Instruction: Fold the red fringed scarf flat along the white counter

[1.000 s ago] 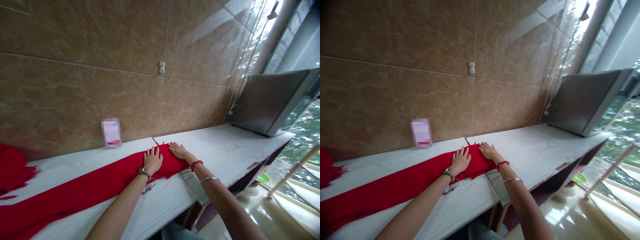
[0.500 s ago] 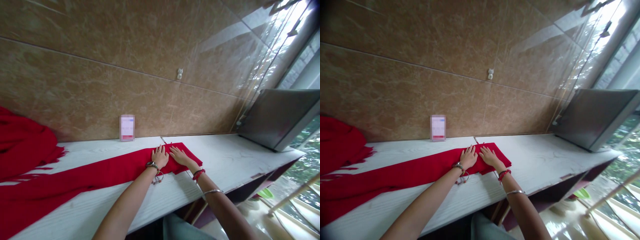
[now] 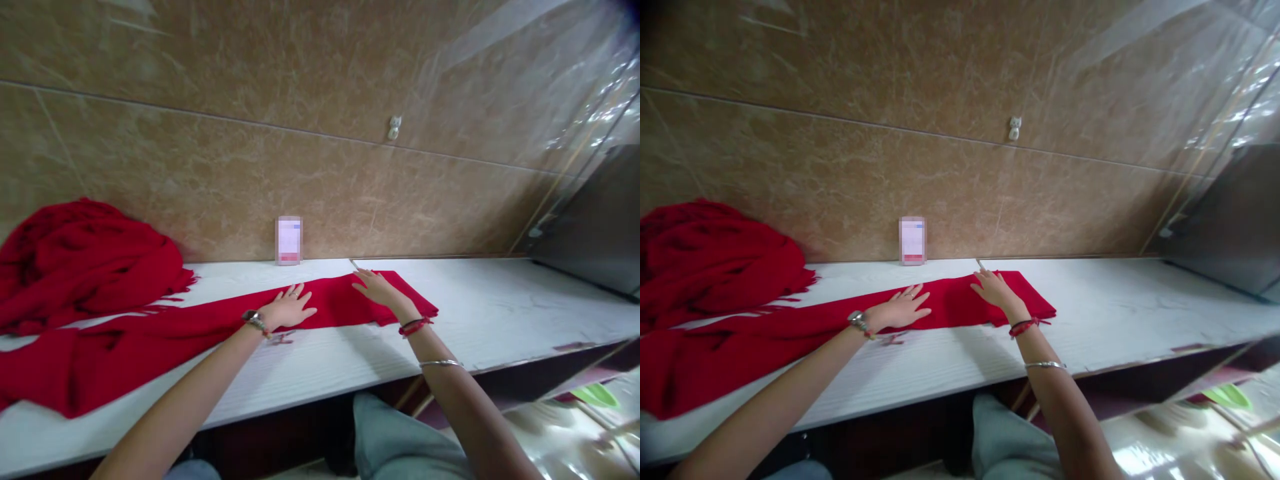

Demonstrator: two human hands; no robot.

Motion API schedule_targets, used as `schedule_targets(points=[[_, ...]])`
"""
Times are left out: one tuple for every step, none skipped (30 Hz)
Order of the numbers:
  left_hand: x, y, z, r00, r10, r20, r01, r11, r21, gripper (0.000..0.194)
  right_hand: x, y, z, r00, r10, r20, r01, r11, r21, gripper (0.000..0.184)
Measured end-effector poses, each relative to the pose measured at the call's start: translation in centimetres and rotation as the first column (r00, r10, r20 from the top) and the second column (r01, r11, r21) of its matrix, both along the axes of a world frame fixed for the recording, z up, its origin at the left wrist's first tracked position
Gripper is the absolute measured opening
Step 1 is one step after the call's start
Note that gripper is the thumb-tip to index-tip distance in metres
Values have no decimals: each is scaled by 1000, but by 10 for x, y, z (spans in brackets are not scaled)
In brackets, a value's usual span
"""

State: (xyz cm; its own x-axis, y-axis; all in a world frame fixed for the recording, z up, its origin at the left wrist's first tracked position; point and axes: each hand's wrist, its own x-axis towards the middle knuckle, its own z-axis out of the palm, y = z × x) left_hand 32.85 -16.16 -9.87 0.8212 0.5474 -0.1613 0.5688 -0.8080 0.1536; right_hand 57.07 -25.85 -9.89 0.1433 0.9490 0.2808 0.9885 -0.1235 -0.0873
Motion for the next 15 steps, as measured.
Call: schedule_targets(points=[[-21, 6, 7, 999, -1, -38, 1, 1000, 2, 63, -15, 5, 7, 998, 55, -33, -56, 998, -22, 39], [-42, 13, 15, 997, 11, -72, -11, 1000, 13, 66, -32, 11, 13, 985, 146, -91, -152, 987, -56, 40], [-62, 19, 21, 995, 9, -100, -7, 1000, 25, 69, -49, 15, 18, 960, 240, -148, -254, 964, -83, 41], [-82, 24, 26, 993, -1, -118, 4, 1000, 25, 71, -67, 19, 22, 934, 306, -187, -327, 940, -98, 41], [-99, 28, 30, 993, 7, -116, -3, 999, 32, 71, -84, 22, 25, 902, 366, -230, -398, 911, -110, 42], [-116, 31, 32, 994, 18, -108, -14, 999, 40, 69, -99, 25, 27, 872, 409, -268, -452, 883, -123, 43], [-131, 33, 33, 995, 26, -96, -22, 999, 42, 68, -114, 26, 28, 847, 439, -300, -494, 858, -138, 45], [-144, 33, 33, 996, 30, -83, -26, 999, 41, 66, -126, 28, 27, 822, 464, -330, -533, 831, -160, 48], [-155, 32, 31, 997, 26, -72, -24, 999, 37, 64, -136, 29, 25, 802, 482, -352, -565, 805, -184, 51], [-165, 30, 30, 998, 20, -65, -18, 999, 33, 63, -144, 29, 22, 788, 496, -365, -588, 783, -205, 53], [-173, 28, 28, 998, 15, -57, -13, 999, 34, 62, -150, 30, 19, 776, 509, -373, -606, 766, -216, 55], [-180, 27, 26, 999, 13, -48, -11, 999, 42, 61, -154, 30, 15, 765, 523, -377, -622, 752, -218, 56], [-186, 25, 24, 999, 13, -37, -11, 998, 54, 59, -156, 30, 11, 757, 536, -374, -633, 745, -213, 56], [-191, 25, 23, 1000, 18, -22, -17, 998, 67, 56, -157, 30, 7, 753, 549, -363, -639, 742, -202, 58], [-196, 26, 22, 1000, 25, -4, -24, 997, 79, 53, -157, 30, 4, 752, 562, -344, -642, 743, -190, 60]])
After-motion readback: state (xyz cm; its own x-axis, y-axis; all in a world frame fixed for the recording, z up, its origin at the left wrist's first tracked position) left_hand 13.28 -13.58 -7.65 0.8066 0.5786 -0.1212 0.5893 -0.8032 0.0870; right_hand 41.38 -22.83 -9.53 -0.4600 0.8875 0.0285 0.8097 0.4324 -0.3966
